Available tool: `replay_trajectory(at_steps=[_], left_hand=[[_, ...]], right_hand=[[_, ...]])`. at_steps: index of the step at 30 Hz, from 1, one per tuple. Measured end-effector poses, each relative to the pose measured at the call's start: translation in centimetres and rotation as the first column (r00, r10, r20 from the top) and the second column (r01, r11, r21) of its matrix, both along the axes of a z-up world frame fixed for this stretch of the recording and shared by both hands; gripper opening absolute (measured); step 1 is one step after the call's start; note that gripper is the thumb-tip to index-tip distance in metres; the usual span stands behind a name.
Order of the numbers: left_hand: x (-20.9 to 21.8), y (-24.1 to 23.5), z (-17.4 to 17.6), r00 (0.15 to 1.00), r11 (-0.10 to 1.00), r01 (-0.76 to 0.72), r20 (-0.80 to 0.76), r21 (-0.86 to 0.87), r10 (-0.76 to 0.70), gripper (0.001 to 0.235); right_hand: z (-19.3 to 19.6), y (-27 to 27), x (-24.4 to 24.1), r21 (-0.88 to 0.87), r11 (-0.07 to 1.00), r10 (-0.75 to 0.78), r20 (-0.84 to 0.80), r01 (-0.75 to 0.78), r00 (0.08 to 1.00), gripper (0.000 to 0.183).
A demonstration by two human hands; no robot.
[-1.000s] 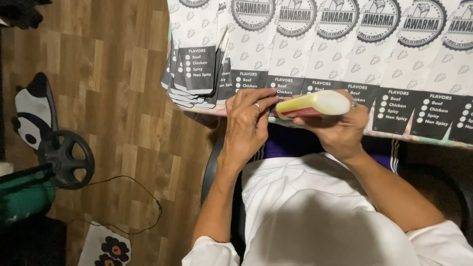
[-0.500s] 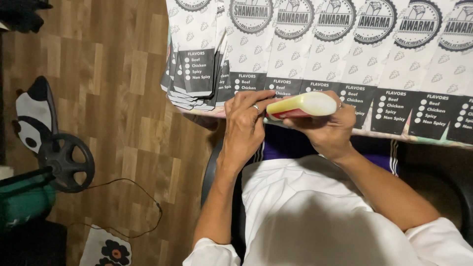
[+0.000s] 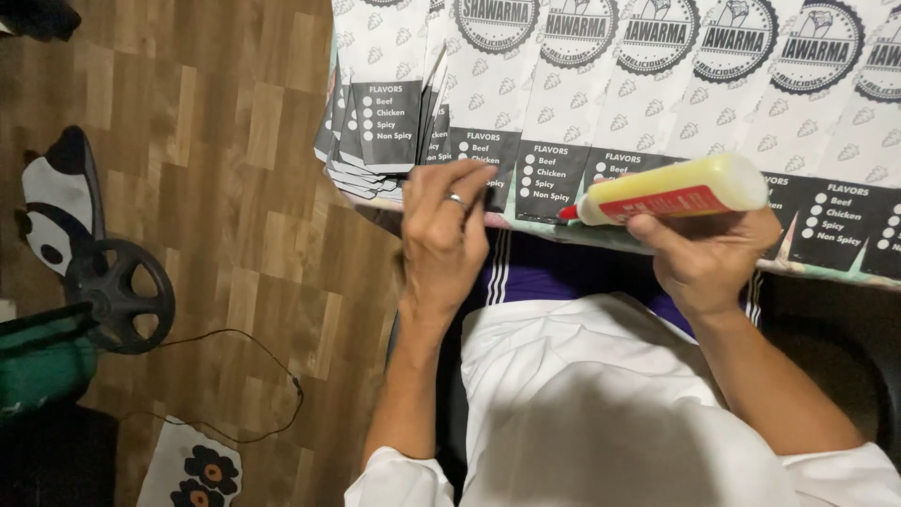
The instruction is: Aligning, folding, and gluing paper food wrappers in a batch process.
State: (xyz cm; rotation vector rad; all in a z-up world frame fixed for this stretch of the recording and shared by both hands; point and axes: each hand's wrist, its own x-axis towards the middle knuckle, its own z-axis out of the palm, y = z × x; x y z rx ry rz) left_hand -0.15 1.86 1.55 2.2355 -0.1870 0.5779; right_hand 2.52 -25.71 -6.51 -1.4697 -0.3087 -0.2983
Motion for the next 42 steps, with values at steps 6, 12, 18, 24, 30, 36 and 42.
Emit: replay_trajectory(at_steps=[6, 12, 18, 24, 30, 36, 42], left_hand=[[-0.3, 1.9, -1.8, 0.996, 0.989, -0.084, -0.024, 0.123, 0.088, 0.010], [-0.5, 2.1, -2.1, 0.995, 0.995, -0.096, -0.043, -0.036, 0.095, 0.013], [-0.3, 1.4, -2.5, 0.980, 0.980, -0.193, -0.055, -0.048, 0.191, 0.007], [-0.7, 2.2, -1.5, 0.971, 0.989, -0.111, -0.223, -0.102, 0.086, 0.024], [-0.9, 3.5, -1.5, 0.949, 0.987, -0.020, -0.314, -0.157, -0.031, 0.044], [-0.9, 3.7, -1.5, 0.936, 0.983, -0.008, -0.346, -0.184, -0.058, 0.046], [-1.0, 4.2, -1.9, 0.939, 0.978, 0.010, -0.334, -0.210, -0.081, 0.047]], right_hand=[[2.0, 4.9, 0.8, -0.106, 0.992, 0.080, 0.049, -0.075, 0.996, 0.035], [3.7, 7.5, 1.6, -0.093, 0.985, 0.150, 0.075, -0.143, 0.986, 0.034], [3.9, 7.4, 1.3, -0.141, 0.985, 0.099, -0.001, -0.098, 0.995, 0.031], [2.8, 7.4, 1.7, -0.203, 0.971, 0.133, 0.003, -0.129, 0.991, 0.032], [3.3, 9.1, 1.8, -0.135, 0.964, 0.236, 0.021, -0.231, 0.972, 0.036], [4.3, 12.5, 2.0, -0.049, 0.965, 0.261, 0.044, -0.259, 0.964, 0.036], [4.5, 9.6, 2.2, -0.126, 0.953, 0.282, 0.033, -0.276, 0.959, 0.035]])
